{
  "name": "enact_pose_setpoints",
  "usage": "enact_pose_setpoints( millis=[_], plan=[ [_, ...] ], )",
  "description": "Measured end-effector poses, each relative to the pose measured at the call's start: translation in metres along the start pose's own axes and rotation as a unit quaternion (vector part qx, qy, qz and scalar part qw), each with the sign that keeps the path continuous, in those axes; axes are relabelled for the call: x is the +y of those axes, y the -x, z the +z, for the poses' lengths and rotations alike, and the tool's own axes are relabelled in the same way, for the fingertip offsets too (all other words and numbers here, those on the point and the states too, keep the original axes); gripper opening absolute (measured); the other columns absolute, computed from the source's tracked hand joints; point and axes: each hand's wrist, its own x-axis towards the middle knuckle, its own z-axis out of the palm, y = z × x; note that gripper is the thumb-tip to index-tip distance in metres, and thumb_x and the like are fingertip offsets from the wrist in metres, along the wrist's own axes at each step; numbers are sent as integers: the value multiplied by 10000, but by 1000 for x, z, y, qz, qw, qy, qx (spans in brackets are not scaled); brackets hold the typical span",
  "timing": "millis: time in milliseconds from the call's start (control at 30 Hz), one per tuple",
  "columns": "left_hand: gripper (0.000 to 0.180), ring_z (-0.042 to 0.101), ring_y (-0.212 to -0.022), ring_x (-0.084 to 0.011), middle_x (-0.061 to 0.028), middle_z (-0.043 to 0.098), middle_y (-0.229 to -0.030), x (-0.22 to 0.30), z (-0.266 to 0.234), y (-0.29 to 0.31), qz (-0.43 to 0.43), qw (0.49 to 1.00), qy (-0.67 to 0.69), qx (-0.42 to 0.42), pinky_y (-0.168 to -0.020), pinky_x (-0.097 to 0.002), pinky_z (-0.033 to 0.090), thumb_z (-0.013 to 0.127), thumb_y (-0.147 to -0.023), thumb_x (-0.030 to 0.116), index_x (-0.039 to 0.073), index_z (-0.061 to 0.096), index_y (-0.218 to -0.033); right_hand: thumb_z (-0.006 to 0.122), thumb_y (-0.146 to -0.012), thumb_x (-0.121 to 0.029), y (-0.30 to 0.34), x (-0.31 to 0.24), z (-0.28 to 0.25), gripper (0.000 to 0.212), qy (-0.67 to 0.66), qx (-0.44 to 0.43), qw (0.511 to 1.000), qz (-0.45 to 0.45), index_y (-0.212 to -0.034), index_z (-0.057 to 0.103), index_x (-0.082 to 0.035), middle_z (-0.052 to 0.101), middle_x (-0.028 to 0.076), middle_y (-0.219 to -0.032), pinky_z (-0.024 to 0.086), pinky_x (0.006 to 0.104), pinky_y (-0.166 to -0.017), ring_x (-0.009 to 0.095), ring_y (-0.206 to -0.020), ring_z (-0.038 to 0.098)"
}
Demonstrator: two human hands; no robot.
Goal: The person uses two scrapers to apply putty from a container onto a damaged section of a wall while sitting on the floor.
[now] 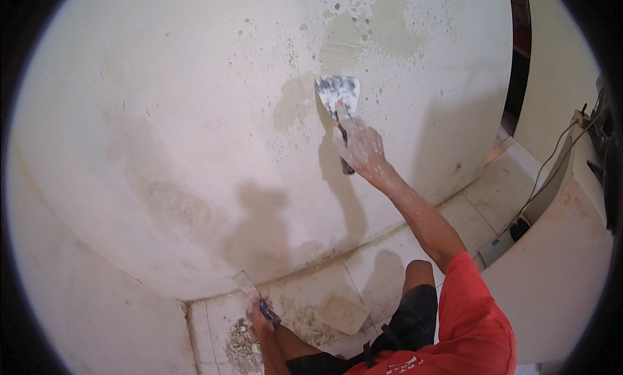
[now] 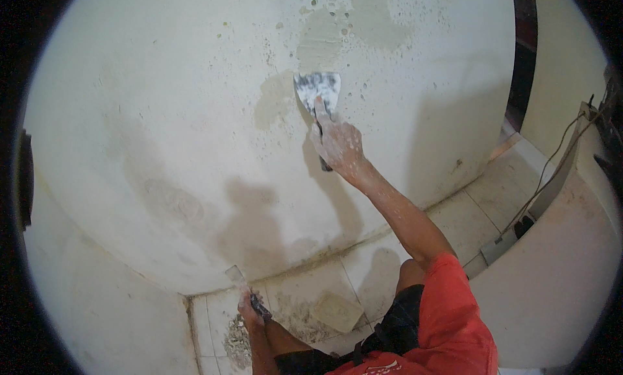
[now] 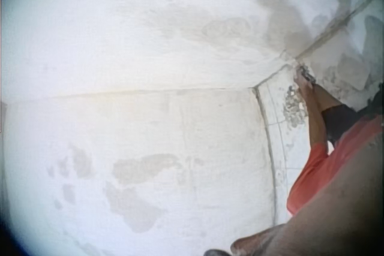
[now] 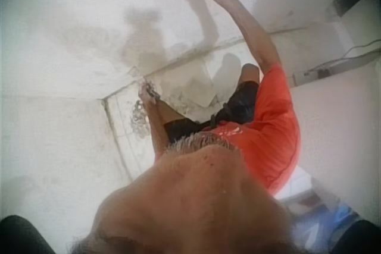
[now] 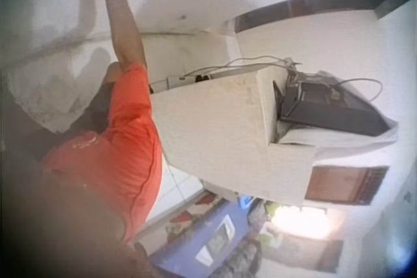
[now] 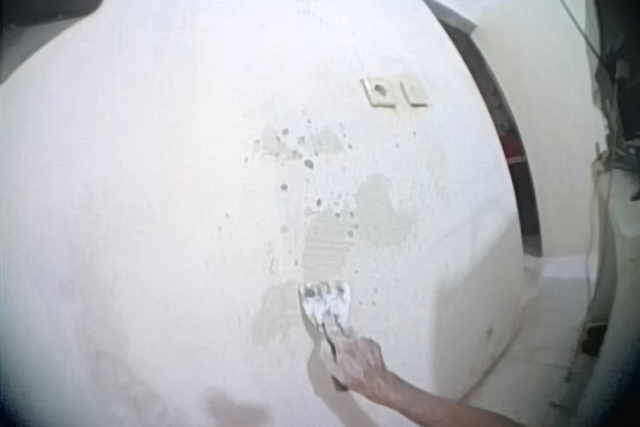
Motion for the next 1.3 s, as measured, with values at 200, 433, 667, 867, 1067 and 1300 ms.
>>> enact_pose_setpoints(
  millis=[200,433,667,867,1067,1300],
  plan=[
    [306,599,-621,-137,-74,635,-773,-4,-2,-2,18,1000,-5,-9,-527,-241,470,557,-980,293,0,601,-1055,537,-878,-234,-16,7,-34,540,-98,125,986,-54,-1362,487,-2,636,276,-912,516,433,-728,382,-819,658],
    [279,608,-636,-149,-87,640,-801,-6,5,-4,12,1000,4,-18,-539,-248,483,564,-976,271,3,602,-1044,531,-854,-267,-40,-21,-33,574,-149,99,984,26,-1300,500,92,618,279,-753,503,423,-726,363,-713,662],
    [300,610,-644,-143,-93,651,-802,-4,14,2,26,999,-4,-41,-547,-245,486,573,-974,288,-5,608,-1031,526,-845,-273,-22,-7,-51,581,-128,68,988,51,-1334,497,39,648,265,-798,502,431,-739,379,-761,666],
    [326,610,-641,-142,-92,650,-797,-8,3,-4,19,999,-6,-35,-548,-245,485,580,-971,299,-13,607,-1061,525,-851,-309,-34,-1,-42,580,-118,62,990,55,-1349,507,-10,669,241,-847,507,423,-776,375,-819,667],
    [333,600,-619,-138,-78,637,-775,3,15,3,5,1000,-6,-18,-532,-243,478,592,-963,318,-5,609,-1044,509,-886,-305,-7,35,-39,542,-17,77,995,-62,-1389,488,-104,671,190,-968,524,476,-731,382,-777,656],
    [316,595,-605,-130,-84,634,-770,-6,6,-2,32,999,-26,-20,-513,-244,475,585,-967,290,-14,606,-1049,550,-937,-273,-76,89,-45,548,106,210,963,-134,-1459,401,-203,610,140,-885,544,420,-599,309,-672,642]
  ],
)
